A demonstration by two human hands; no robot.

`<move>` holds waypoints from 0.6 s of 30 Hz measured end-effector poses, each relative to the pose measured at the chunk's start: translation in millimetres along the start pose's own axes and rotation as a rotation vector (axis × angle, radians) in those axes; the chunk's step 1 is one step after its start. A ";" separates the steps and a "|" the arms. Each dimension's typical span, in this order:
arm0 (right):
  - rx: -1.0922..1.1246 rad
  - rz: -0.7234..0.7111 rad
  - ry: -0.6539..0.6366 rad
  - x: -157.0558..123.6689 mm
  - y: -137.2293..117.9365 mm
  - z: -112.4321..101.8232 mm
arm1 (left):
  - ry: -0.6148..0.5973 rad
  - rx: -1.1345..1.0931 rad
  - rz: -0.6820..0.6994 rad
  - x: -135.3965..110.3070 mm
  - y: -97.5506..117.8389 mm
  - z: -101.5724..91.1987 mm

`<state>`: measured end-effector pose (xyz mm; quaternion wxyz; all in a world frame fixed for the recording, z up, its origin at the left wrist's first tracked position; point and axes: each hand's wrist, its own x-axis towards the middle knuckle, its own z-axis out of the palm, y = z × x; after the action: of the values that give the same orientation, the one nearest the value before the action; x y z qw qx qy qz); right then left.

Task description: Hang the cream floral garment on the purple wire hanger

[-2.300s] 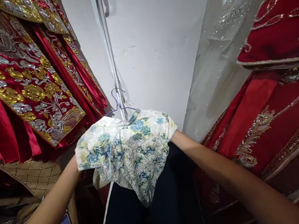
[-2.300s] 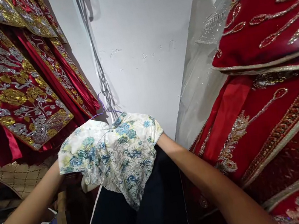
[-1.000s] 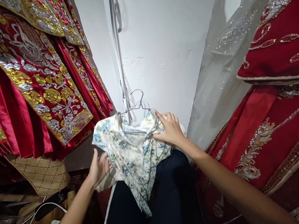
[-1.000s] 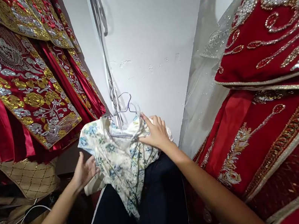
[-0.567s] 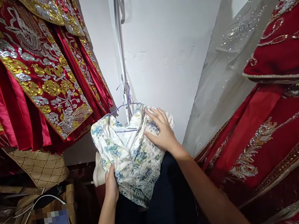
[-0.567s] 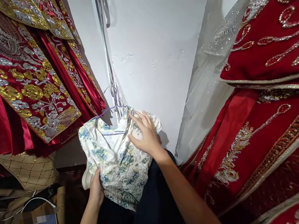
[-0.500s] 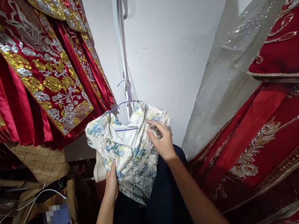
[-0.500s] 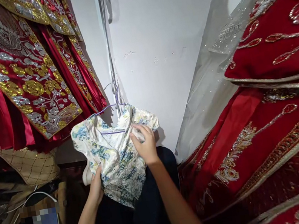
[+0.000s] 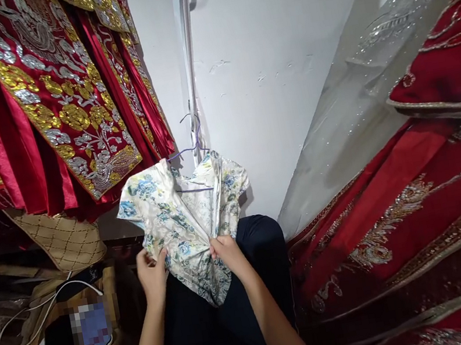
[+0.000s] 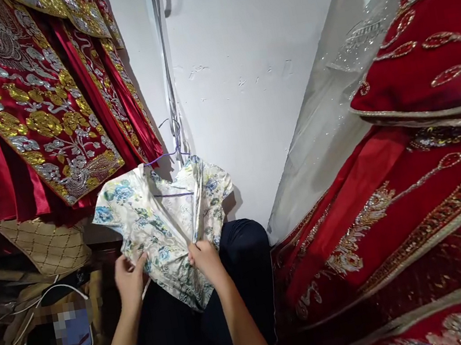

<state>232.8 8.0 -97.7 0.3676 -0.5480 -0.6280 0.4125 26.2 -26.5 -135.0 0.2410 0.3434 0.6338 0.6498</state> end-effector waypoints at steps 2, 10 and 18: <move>0.079 0.031 0.038 -14.2 9.1 6.2 | 0.135 0.084 0.149 -10.7 2.1 -2.8; 0.314 -0.036 0.047 -34.0 -6.8 31.0 | -0.607 0.099 0.377 -70.3 18.8 39.7; 0.599 0.122 -0.225 -39.2 -8.7 -3.9 | -0.629 0.167 0.378 -64.5 23.7 33.6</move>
<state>238.1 -30.9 -88.6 0.4153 -0.4031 -0.4816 0.6581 96.1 -54.6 -121.9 0.2708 0.6555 0.5050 0.4919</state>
